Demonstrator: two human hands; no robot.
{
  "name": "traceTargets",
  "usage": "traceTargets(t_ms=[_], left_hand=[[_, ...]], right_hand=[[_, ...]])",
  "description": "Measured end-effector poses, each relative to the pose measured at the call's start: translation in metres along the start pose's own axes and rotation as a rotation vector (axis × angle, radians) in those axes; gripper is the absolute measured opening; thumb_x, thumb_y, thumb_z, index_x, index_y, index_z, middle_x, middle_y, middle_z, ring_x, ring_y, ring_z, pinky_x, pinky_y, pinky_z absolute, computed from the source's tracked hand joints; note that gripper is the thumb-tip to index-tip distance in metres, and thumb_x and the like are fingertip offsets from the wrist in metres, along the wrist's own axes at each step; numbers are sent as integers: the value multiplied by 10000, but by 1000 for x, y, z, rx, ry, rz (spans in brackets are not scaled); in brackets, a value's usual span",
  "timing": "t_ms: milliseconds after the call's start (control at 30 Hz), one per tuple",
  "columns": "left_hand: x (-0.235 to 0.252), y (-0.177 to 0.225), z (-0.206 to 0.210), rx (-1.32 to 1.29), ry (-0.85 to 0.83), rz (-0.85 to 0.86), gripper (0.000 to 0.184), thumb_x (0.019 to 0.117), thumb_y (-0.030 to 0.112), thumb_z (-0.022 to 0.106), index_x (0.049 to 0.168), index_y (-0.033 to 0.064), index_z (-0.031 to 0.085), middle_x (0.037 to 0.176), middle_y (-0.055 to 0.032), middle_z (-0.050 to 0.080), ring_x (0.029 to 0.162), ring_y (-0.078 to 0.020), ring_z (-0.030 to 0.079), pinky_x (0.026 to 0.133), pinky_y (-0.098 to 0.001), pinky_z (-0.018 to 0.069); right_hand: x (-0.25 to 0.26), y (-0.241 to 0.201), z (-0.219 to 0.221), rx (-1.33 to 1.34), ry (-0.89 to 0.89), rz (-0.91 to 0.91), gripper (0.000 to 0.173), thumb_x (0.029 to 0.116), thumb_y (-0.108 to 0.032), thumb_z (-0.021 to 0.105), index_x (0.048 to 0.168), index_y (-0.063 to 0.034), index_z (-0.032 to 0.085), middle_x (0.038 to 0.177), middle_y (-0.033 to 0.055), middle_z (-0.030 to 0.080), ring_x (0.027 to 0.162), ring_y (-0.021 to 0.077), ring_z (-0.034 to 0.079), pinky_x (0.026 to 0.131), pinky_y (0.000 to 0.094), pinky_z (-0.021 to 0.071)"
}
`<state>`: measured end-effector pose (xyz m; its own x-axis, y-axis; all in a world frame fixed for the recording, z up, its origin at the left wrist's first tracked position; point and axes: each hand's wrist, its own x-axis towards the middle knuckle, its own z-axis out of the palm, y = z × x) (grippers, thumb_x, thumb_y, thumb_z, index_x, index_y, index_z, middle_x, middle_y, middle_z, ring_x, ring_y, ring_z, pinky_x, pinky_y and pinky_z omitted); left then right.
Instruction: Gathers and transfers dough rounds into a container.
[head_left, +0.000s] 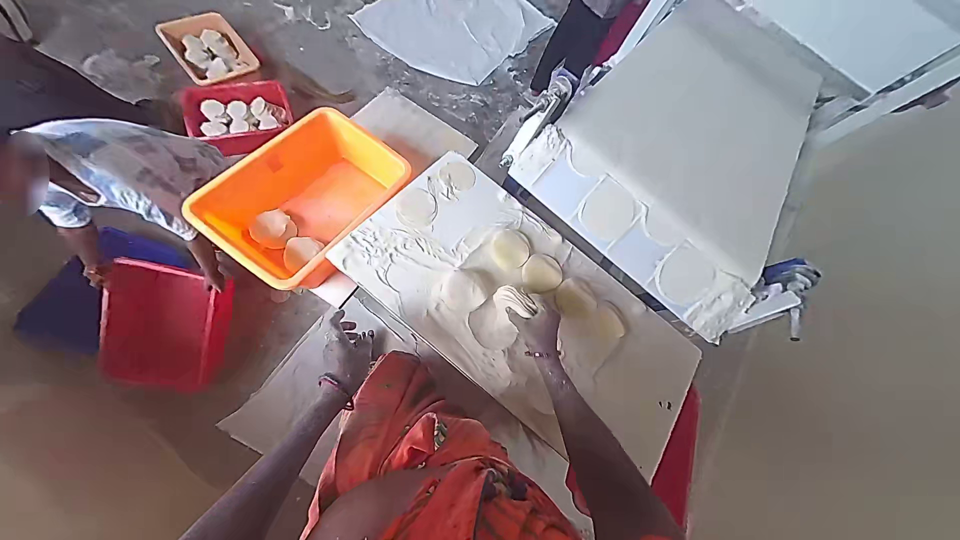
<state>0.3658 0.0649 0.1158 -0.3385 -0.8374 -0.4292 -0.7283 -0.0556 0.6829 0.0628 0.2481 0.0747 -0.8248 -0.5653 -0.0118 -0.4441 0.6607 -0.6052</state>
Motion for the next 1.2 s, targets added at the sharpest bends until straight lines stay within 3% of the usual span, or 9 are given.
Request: traceTargets(t_ms=[167, 333, 400, 500, 633, 800, 933, 1033, 1200], left_hand=[[10, -8, -13, 47, -86, -57, 616, 1024, 125, 581, 1531, -75, 293, 1391, -276, 562, 1186, -350, 645, 1027, -462, 517], [36, -15, -13, -203, -197, 119, 439, 1066, 211, 525, 1423, -44, 514, 1304, -227, 649, 1193, -291, 656, 1051, -433, 515], [52, -4, -14, -432, -260, 194, 428, 1090, 247, 455, 1366, -61, 566, 1293, -219, 653, 1179, -247, 654, 1043, -402, 510], [88, 11, -13, -954, -434, 22, 620, 1120, 335, 145, 1356, -88, 533, 1229, -189, 674, 1117, -200, 654, 991, -366, 515], [130, 1, -48, -1399, -456, -219, 886, 1029, 649, 56, 1352, -23, 534, 1142, -161, 694, 1034, -229, 678, 909, -434, 570], [201, -40, -110, -1205, -245, -106, 672, 1082, 511, 168, 1296, -7, 540, 1077, -109, 679, 943, -178, 676, 825, -383, 579], [277, -74, -145, -741, -98, -54, 412, 1029, 193, 587, 1383, -3, 512, 1192, -189, 662, 1031, -254, 677, 909, -453, 570], [335, -90, -159, -475, 14, -149, 455, 1012, 99, 541, 1441, -29, 463, 1322, -290, 600, 1207, -405, 612, 1020, -576, 491], [403, -102, -175, -352, 117, -352, 483, 1007, 36, 516, 1473, -43, 418, 1360, -313, 571, 1288, -420, 564, 1092, -566, 439]], right_hand=[[-13, -3, 5, -104, -86, 231, 630, 839, -304, 838, 1337, 28, 640, 1243, 273, 682, 1189, 432, 642, 1051, 598, 467], [-10, -77, -5, -24, -45, 40, 626, 826, -170, 825, 1334, 117, 598, 1231, 341, 659, 1170, 465, 642, 1039, 613, 461], [-7, -122, 2, 82, -100, -96, 560, 807, -156, 800, 1252, 139, 631, 1122, 319, 694, 1054, 395, 688, 953, 562, 509], [6, -198, 39, 392, -359, -86, 292, 838, -144, 731, 1085, 6, 694, 952, 42, 736, 904, 58, 704, 841, 270, 592], [34, -268, 118, 547, -684, 13, 277, 989, -225, 626, 1150, -8, 686, 980, 27, 733, 926, 54, 697, 873, 268, 586], [74, -327, 216, 343, -781, -18, 410, 1099, -320, 452, 1247, 3, 655, 1170, 148, 683, 1103, 163, 625, 995, 413, 488], [107, -362, 307, 466, -915, 67, 352, 1087, -190, 478, 1386, -37, 582, 1257, 158, 661, 1086, 210, 654, 924, 428, 549], [125, -385, 366, 519, -966, 121, 447, 999, -70, 538, 1446, -87, 544, 1339, 184, 629, 1113, 289, 651, 893, 493, 552], [148, -404, 460, 499, -881, 75, 501, 952, -1, 628, 1441, 9, 519, 1379, 236, 594, 1221, 291, 614, 1026, 429, 506]])
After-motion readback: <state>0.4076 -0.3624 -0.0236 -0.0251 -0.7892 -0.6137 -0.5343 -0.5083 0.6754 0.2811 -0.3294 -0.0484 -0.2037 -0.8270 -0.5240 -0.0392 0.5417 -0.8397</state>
